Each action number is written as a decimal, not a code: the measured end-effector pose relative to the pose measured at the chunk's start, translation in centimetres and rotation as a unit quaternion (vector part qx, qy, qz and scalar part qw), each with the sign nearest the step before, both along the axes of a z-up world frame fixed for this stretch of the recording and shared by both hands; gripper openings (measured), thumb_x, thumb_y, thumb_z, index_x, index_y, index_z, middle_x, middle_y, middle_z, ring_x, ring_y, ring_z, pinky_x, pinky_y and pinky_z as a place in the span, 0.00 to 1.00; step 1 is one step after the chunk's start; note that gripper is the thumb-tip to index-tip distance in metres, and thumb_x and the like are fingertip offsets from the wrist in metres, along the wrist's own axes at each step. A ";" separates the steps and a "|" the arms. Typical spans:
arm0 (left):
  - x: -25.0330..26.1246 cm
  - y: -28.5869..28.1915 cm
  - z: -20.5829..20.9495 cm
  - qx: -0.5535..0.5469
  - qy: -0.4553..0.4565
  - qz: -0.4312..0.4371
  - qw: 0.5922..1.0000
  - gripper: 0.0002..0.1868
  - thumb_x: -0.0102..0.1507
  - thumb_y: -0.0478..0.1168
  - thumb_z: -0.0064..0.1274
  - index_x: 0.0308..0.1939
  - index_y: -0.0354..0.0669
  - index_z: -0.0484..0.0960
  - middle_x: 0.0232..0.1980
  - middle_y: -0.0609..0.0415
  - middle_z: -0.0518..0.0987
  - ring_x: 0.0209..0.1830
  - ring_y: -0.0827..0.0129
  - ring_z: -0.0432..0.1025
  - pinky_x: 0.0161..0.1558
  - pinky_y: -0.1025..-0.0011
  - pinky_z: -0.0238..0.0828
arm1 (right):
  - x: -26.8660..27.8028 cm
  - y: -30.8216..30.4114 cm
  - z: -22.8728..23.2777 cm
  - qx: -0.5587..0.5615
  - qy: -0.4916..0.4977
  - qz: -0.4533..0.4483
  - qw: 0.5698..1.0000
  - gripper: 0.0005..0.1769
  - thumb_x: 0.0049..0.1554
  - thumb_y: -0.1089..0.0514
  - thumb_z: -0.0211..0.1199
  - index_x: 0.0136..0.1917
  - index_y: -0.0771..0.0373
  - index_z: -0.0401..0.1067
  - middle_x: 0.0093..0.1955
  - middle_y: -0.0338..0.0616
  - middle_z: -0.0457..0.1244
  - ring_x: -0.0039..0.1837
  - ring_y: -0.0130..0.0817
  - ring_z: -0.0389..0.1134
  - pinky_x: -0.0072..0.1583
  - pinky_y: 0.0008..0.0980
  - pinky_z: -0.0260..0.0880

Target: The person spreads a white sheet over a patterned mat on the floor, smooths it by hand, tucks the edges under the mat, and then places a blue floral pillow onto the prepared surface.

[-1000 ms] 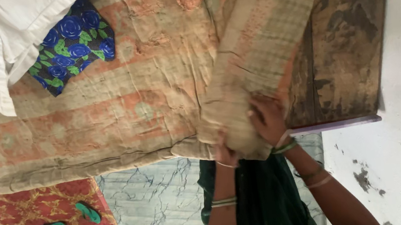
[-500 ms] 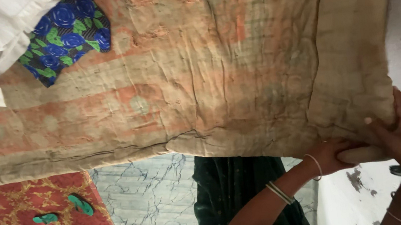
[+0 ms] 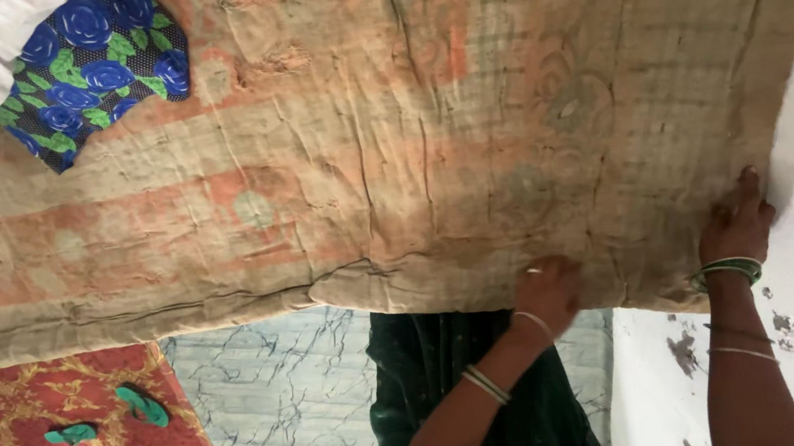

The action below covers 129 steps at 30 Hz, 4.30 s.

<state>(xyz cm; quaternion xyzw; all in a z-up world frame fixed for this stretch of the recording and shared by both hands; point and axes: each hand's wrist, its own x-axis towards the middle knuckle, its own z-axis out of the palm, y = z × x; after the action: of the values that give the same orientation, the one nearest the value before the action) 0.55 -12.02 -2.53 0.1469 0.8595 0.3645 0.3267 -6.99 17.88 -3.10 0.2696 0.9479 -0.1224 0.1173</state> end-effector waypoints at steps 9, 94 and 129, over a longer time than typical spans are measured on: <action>0.8 -7.2 -0.5 -0.156 0.150 -0.149 0.965 0.41 0.61 0.43 0.50 0.79 0.59 0.58 0.80 0.50 0.55 0.77 0.52 0.55 0.70 0.40 0.50 | 0.2 0.1 -2.8 0.028 0.039 0.032 0.998 0.37 0.64 0.67 0.56 0.84 0.55 0.56 0.66 0.68 0.59 0.66 0.67 0.62 0.64 0.58 0.64; -35.0 -21.4 -6.6 -0.386 -0.063 0.261 0.882 0.59 0.60 0.69 0.54 0.83 0.44 0.43 0.82 0.25 0.36 0.81 0.26 0.34 0.65 0.21 0.40 | -45.2 -46.0 -8.8 -0.032 0.097 0.315 0.943 0.41 0.69 0.40 0.48 0.86 0.64 0.51 0.88 0.63 0.39 0.88 0.58 0.35 0.79 0.73 0.28; -43.2 -45.9 4.6 0.541 0.002 0.817 0.200 0.41 0.57 0.48 0.60 0.68 0.27 0.67 0.61 0.38 0.75 0.62 0.45 0.69 0.65 0.49 0.67 | -45.3 -46.5 -10.6 0.076 0.154 0.331 0.928 0.39 0.73 0.37 0.37 0.87 0.62 0.50 0.88 0.59 0.42 0.87 0.57 0.43 0.80 0.70 0.38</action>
<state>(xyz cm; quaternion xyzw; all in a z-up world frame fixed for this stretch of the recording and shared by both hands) -42.64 -57.97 2.09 -0.4958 0.0953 0.8041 -0.3139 -52.29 -28.65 -13.67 -0.0741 0.9961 -0.0447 -0.0172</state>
